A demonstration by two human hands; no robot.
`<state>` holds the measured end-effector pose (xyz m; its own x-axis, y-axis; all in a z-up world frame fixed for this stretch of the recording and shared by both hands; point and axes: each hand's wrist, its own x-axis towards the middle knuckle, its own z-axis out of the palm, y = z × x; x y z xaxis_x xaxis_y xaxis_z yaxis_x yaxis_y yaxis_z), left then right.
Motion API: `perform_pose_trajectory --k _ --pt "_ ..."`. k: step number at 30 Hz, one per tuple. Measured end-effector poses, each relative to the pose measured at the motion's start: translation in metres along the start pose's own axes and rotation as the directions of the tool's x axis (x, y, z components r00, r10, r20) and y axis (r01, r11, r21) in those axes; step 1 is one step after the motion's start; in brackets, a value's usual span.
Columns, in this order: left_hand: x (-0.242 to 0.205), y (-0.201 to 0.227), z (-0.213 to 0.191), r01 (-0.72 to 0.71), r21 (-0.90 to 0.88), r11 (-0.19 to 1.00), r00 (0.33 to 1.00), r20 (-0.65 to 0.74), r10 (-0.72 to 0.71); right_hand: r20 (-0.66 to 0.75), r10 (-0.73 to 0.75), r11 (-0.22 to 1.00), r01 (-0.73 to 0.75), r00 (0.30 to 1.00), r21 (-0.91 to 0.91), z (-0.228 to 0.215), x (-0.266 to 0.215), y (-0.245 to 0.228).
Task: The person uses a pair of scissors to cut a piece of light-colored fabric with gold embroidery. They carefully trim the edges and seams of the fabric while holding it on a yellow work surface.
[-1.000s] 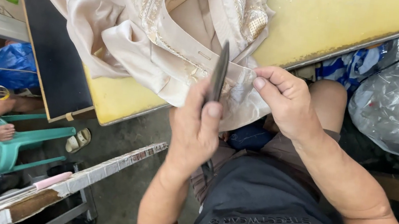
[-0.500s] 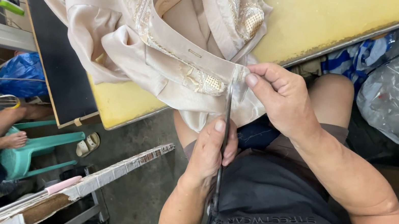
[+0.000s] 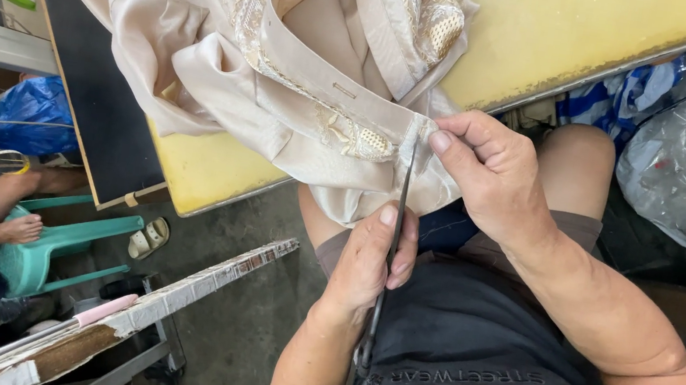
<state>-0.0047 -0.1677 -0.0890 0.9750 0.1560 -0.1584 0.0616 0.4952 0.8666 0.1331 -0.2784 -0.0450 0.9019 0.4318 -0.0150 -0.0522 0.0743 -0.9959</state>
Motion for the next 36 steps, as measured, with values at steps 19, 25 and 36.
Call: perform_pose_trajectory --k 19,25,36 --pt "0.001 -0.022 0.004 0.050 -0.183 0.982 0.993 -0.098 -0.069 -0.053 -0.043 0.996 0.039 0.998 -0.077 0.006 -0.010 0.026" --pt "0.000 -0.036 -0.007 0.004 -0.111 0.994 0.998 -0.066 -0.011 -0.029 0.008 0.998 -0.010 1.000 -0.063 0.007 -0.011 0.022" --pt "0.006 -0.006 -0.001 -0.018 0.118 0.993 0.998 -0.054 0.024 -0.055 -0.035 0.989 0.027 0.998 -0.145 0.011 -0.011 0.022"
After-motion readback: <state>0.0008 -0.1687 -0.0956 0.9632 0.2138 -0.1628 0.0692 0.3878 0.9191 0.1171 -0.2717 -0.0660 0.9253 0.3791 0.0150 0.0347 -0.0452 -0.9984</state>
